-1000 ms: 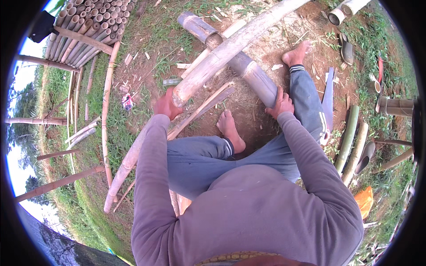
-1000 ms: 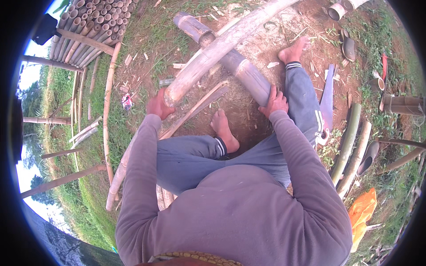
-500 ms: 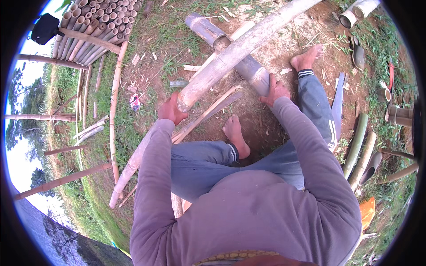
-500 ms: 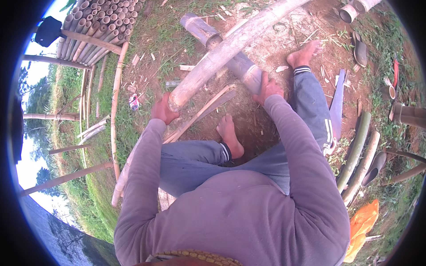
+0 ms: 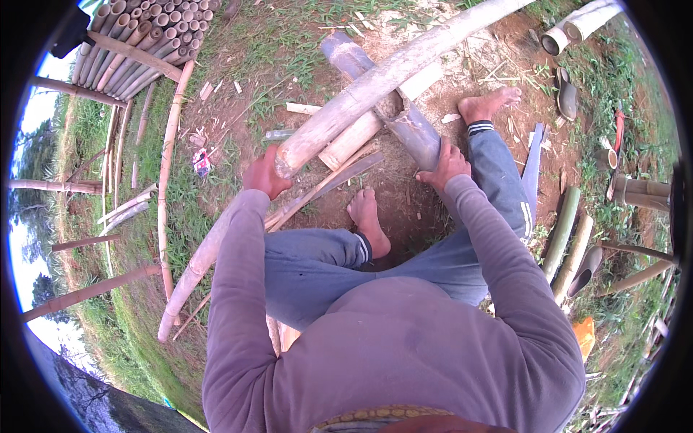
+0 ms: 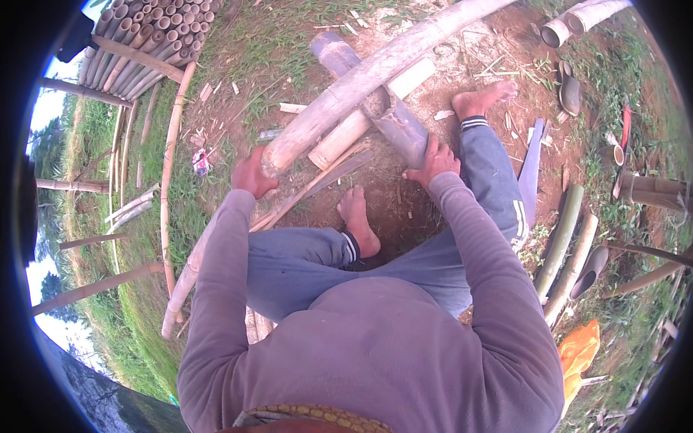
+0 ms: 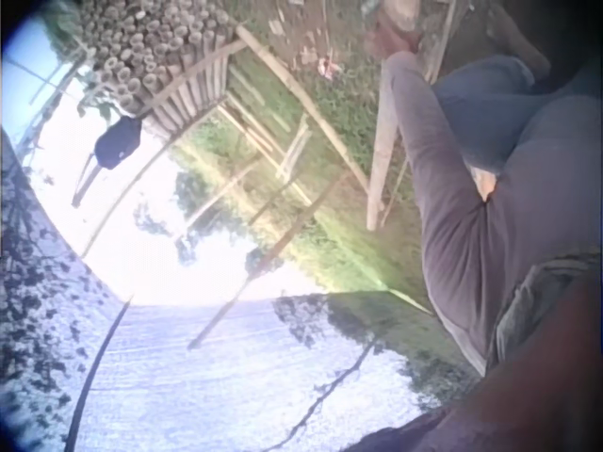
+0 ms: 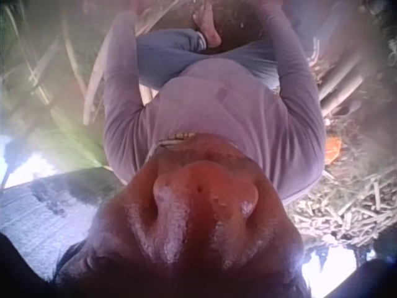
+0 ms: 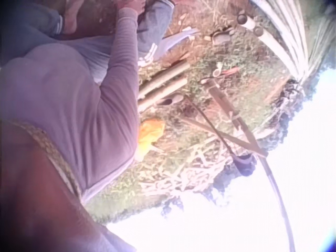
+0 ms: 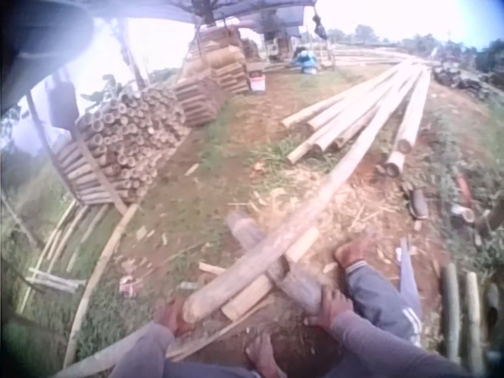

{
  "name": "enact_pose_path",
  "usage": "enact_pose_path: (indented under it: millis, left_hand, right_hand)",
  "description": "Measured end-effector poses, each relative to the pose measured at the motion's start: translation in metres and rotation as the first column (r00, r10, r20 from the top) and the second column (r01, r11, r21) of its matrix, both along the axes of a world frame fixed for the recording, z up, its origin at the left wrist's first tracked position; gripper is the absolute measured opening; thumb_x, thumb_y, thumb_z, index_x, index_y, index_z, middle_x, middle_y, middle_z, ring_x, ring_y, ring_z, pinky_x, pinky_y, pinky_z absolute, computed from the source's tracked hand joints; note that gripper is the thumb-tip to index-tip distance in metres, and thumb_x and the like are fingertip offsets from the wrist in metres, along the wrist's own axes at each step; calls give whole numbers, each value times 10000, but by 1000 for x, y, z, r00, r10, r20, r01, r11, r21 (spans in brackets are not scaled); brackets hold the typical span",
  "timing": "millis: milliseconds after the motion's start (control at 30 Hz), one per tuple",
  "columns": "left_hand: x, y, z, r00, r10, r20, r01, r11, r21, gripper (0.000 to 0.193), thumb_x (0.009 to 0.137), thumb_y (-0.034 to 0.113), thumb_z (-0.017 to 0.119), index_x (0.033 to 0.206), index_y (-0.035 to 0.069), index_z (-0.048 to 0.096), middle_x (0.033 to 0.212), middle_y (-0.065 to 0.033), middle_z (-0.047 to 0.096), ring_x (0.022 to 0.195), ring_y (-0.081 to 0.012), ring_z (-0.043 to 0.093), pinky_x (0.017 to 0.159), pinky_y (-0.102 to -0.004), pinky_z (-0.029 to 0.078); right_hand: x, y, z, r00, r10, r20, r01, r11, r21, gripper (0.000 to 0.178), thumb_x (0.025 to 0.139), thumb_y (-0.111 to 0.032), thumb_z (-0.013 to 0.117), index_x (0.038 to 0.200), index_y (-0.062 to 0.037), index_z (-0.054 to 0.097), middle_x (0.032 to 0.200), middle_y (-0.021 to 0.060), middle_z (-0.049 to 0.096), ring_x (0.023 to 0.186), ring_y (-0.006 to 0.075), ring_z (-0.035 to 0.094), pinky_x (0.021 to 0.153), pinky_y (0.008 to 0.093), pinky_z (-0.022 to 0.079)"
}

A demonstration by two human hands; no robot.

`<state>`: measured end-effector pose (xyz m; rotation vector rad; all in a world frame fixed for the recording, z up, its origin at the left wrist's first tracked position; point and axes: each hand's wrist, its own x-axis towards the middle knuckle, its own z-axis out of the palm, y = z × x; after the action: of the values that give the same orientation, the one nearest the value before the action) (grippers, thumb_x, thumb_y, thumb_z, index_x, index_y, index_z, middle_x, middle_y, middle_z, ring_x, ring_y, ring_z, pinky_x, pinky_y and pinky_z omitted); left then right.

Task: The person sits on the ground and uses a hand saw to cut long bamboo poles into shorter sections. They repeatedly position the bamboo on a support, saw through it, and stack the cut pieces nearby.

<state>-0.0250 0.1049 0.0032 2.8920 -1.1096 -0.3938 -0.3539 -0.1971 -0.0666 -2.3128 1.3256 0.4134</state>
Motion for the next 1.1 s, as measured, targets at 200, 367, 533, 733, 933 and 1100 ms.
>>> enact_pose_path:
  millis: [200,367,533,733,933,1100]
  left_hand:
    - [14,3,1,998,-58,25,59,998,-12,947,645,301,967,1473,195,519,1207,-204,761,1096,-447,735,939,-541,586]
    - [17,-4,-10,994,-106,36,108,991,-81,941,631,271,956,1470,210,534,1181,-208,776,1087,-447,744,937,-532,597]
    - [19,3,-24,998,-58,-36,55,994,-90,998,632,259,962,1508,180,491,1232,-235,751,1148,-473,714,983,-539,569]
    - [25,-4,-19,985,-172,-11,170,980,-108,1171,667,270,968,1648,124,345,1547,-301,528,1398,-503,537,1181,-536,443]
    - [2,-9,-23,964,-223,144,247,953,-174,1123,748,325,926,1654,45,326,1596,-301,468,1465,-487,460,1247,-549,358]
    - [-17,-33,-14,951,-258,171,276,957,-94,1052,760,316,921,1625,44,388,1555,-283,499,1421,-469,488,1218,-547,378]
  right_hand:
    - [13,-9,-6,1000,8,25,-8,1000,23,1119,751,-518,931,1585,-76,330,1458,257,573,1363,437,599,1136,498,508]
    - [-38,0,-15,997,-15,74,15,1000,0,1065,747,-530,931,1537,-73,383,1431,253,590,1336,434,609,1121,512,508]
    - [-38,5,-17,982,-67,177,64,998,26,1157,695,-509,962,1600,-94,372,1438,238,585,1389,426,557,1142,542,456]
    - [-62,15,-8,884,-104,455,169,980,-105,1037,758,-498,912,1587,-89,441,1488,205,552,1443,387,498,1218,535,357]
    - [-204,-5,39,762,-278,585,569,717,-401,653,941,-492,747,1438,-89,614,1381,177,655,1342,376,596,1177,533,404]
    - [-356,33,-48,414,-907,77,910,414,-19,706,968,-580,686,1501,-128,591,1508,172,603,1407,385,572,1178,568,442]
